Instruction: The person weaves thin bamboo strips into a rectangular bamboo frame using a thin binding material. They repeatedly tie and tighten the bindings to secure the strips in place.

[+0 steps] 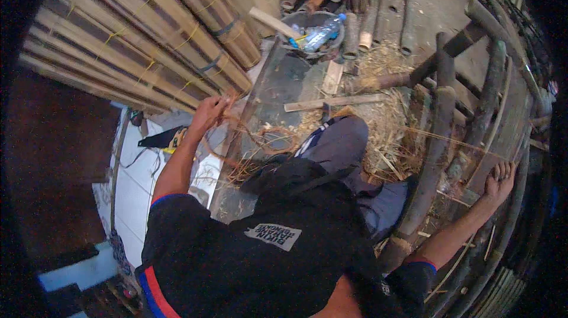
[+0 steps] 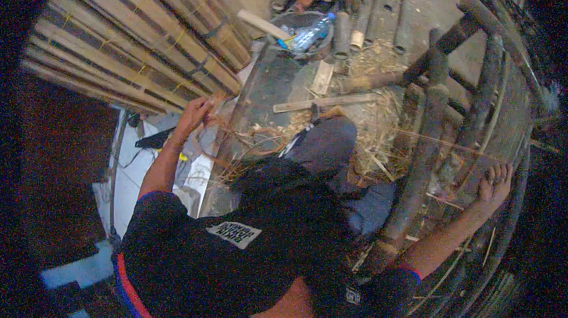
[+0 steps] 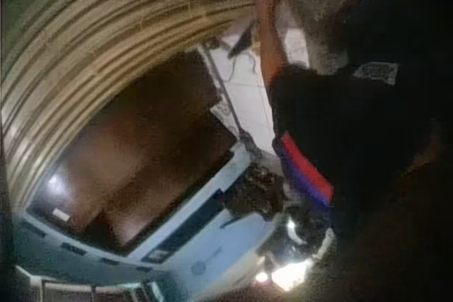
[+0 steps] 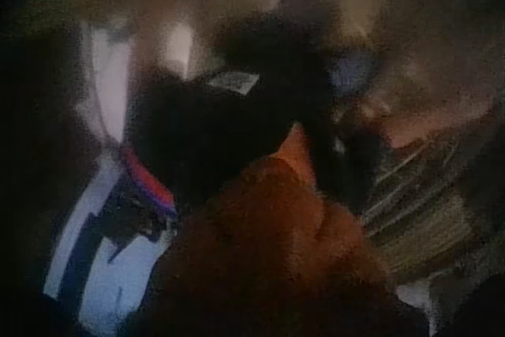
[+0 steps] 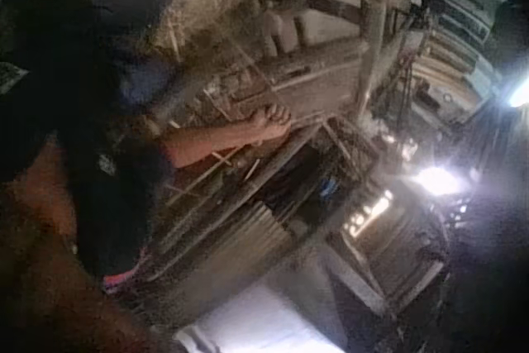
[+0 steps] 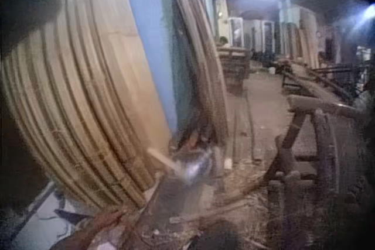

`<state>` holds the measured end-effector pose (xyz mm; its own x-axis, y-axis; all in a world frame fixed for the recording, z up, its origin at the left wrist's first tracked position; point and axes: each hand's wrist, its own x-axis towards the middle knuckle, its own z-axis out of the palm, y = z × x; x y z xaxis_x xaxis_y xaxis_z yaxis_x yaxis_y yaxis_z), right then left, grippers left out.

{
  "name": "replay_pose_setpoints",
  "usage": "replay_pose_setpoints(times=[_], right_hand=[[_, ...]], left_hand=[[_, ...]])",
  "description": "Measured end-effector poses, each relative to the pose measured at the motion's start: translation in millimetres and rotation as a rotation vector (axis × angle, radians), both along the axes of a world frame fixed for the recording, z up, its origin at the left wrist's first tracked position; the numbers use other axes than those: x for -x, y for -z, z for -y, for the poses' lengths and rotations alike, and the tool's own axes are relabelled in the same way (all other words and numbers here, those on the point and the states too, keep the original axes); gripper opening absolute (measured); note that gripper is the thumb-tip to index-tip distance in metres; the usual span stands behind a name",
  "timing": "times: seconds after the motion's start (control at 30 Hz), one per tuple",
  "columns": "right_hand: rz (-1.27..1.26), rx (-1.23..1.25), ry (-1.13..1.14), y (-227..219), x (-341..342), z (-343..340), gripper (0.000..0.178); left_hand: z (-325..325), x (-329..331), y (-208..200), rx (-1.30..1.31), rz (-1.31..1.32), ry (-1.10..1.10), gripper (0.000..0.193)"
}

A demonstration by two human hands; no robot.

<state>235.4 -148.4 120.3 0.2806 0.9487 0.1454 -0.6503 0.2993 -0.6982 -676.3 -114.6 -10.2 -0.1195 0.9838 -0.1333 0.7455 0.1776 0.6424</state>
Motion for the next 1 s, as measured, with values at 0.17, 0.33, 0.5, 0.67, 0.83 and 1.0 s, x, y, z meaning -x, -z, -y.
replay_pose_setpoints(times=[0.17, 0.33, 0.5, 0.67, 0.83, 1.0], right_hand=[[0.432, 0.386, 0.602, 18.6, -63.5, -2.0, 0.021], [0.378, 0.107, 0.281, 38.6, -91.2, -11.8, 0.026], [0.614, -0.414, -0.272, -81.6, -208.2, 42.4, 0.038], [0.861, 0.165, 0.756, 19.5, -85.6, 24.2, 0.028], [1.247, 0.238, 1.143, -9.6, -113.9, 114.3, 0.034], [1.376, 0.269, 1.104, -36.1, -180.9, 170.0, 0.017]], left_hand=[[0.7, 7.0, 2.5, -0.178, -0.380, 0.062, 0.035], [5.2, 3.0, -15.5, -0.174, -0.646, 0.153, 0.029], [-26.3, -62.0, 11.4, -0.500, -0.241, 0.336, 0.027], [-17.8, -55.7, -16.2, -0.241, -0.431, 0.480, 0.029], [-6.1, -6.6, 15.4, 0.031, -0.464, 0.329, 0.029], [-17.0, 19.1, 68.9, -0.256, -0.145, 0.209, 0.034]])
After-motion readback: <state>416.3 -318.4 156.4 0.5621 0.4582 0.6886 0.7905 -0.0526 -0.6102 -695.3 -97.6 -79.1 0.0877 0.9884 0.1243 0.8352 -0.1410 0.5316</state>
